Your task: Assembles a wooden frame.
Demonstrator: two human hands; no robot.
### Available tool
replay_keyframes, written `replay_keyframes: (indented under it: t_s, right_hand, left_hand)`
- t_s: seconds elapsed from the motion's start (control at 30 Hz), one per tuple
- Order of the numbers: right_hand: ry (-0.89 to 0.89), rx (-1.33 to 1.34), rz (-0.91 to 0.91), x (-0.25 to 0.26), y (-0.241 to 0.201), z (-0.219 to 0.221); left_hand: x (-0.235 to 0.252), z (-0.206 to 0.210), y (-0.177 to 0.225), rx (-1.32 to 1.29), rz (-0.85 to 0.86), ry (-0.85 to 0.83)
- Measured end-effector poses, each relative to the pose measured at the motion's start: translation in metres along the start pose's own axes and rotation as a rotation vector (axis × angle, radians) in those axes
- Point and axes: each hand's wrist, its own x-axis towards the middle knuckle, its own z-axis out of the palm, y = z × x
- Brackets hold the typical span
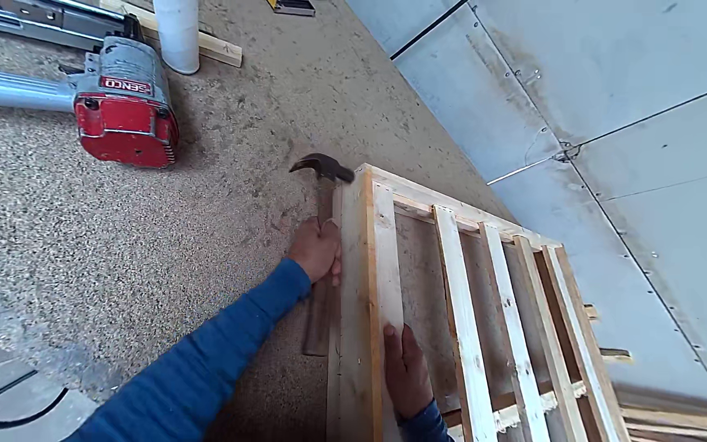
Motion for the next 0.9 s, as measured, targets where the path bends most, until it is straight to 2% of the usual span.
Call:
replay_keyframes:
  t_s: [0.07, 0.13, 0.17, 0.2, 0.27, 0.33, 0.37, 0.43, 0.5, 0.53, 0.57, 0.67, 0.73, 0.8, 0.9]
  right_hand:
    - [-0.005, 0.0, -0.005, 0.002, 0.001, -0.001]
    - [0.004, -0.011, 0.004, 0.003, 0.002, 0.0]
    - [0.006, -0.018, 0.016, 0.002, 0.002, 0.0]
    - [0.007, -0.026, 0.023, 0.003, 0.0, -0.001]
    - [-0.013, -0.031, 0.051, 0.006, -0.003, -0.005]
    - [-0.031, -0.026, 0.086, 0.004, -0.006, -0.007]
    - [-0.035, -0.025, 0.091, 0.005, -0.007, -0.008]
    - [-0.044, -0.029, 0.103, 0.005, -0.004, -0.007]
    - [-0.044, -0.034, 0.114, 0.002, 0.0, -0.008]
    - [-0.043, -0.037, 0.114, 0.0, 0.002, -0.009]
    - [-0.04, -0.036, 0.109, -0.001, 0.002, -0.01]
    - [-0.023, -0.046, 0.107, -0.004, -0.002, -0.013]
    - [-0.025, -0.053, 0.114, -0.014, -0.006, -0.019]
    - [-0.014, -0.04, 0.099, -0.016, -0.009, -0.022]
    - [-0.012, -0.044, 0.105, -0.019, -0.012, -0.022]
  left_hand:
    - [-0.002, -0.014, 0.0, -0.106, -0.012, -0.012]
    - [0.002, -0.003, -0.007, -0.263, 0.072, 0.11]
    - [0.007, 0.005, -0.011, -0.262, 0.071, 0.14]
    - [0.012, 0.008, -0.013, -0.18, 0.036, 0.115]
    - [0.008, -0.01, -0.005, 0.052, -0.064, -0.06]
    - [-0.021, -0.04, -0.003, 0.074, -0.076, -0.173]
    - [-0.044, -0.051, -0.003, 0.018, -0.038, -0.144]
    - [-0.085, -0.059, -0.009, -0.182, 0.114, 0.051]
    - [-0.101, -0.051, -0.019, -0.383, 0.293, 0.293]
    - [-0.103, -0.042, -0.03, -0.43, 0.358, 0.368]
    - [-0.104, -0.032, -0.046, -0.416, 0.374, 0.363]
    - [-0.096, -0.007, -0.109, -0.126, 0.158, -0.02]
    - [-0.097, -0.017, -0.103, -0.001, 0.013, -0.166]
    - [-0.105, -0.034, -0.082, -0.163, 0.12, -0.053]
    - [-0.106, -0.028, -0.072, -0.437, 0.354, 0.265]
